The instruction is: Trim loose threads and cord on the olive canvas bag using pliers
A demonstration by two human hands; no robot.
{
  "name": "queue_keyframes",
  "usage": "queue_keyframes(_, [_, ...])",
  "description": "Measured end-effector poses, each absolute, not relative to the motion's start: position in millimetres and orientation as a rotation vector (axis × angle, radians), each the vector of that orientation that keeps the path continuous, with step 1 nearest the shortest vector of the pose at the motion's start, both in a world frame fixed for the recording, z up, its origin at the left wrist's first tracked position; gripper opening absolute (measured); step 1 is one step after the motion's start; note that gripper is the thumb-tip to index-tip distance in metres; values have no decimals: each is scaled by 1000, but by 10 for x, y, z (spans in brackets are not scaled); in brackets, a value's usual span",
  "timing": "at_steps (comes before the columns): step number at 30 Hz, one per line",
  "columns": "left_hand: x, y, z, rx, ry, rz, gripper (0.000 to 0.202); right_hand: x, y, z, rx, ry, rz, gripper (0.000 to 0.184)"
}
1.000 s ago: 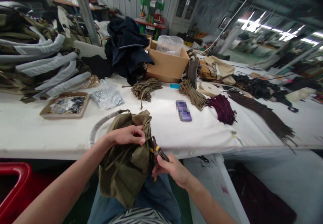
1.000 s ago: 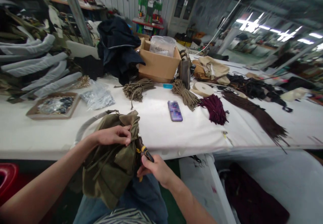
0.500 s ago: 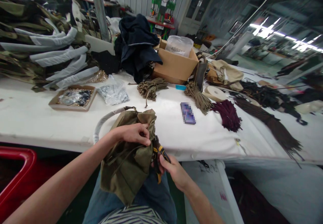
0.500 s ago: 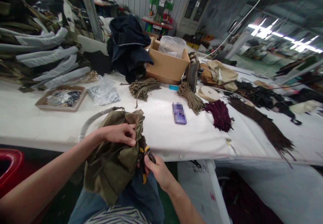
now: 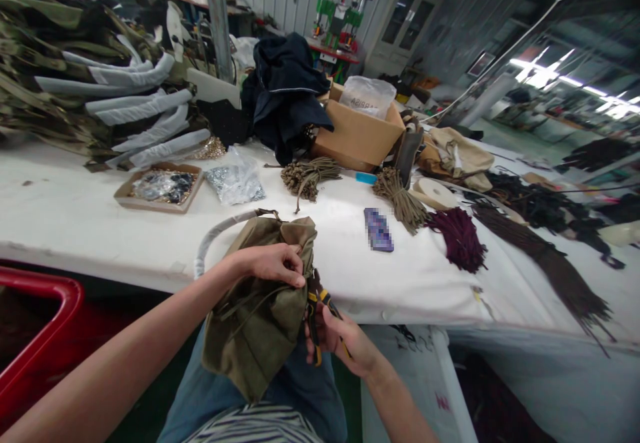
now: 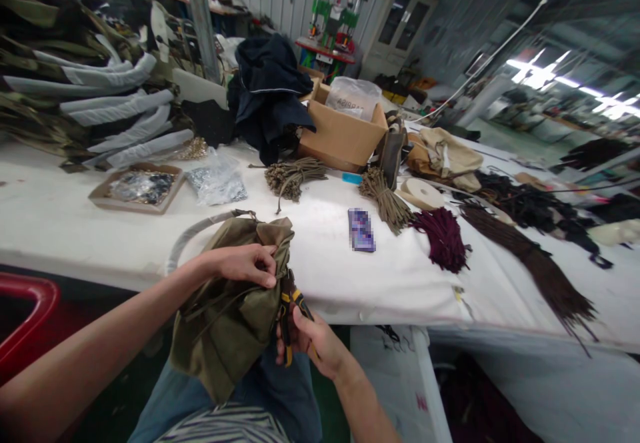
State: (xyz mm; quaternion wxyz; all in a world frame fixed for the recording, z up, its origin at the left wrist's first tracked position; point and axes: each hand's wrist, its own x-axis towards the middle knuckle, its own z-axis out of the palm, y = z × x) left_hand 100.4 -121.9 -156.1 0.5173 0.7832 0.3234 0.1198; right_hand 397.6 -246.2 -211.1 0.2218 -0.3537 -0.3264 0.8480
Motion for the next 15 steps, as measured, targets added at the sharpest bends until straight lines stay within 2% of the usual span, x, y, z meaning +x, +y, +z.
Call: queue_keyframes(15, [1021,-1238,-1517,1877,786,296,51,3901,-2520,-2123,-941,-814,2308,60])
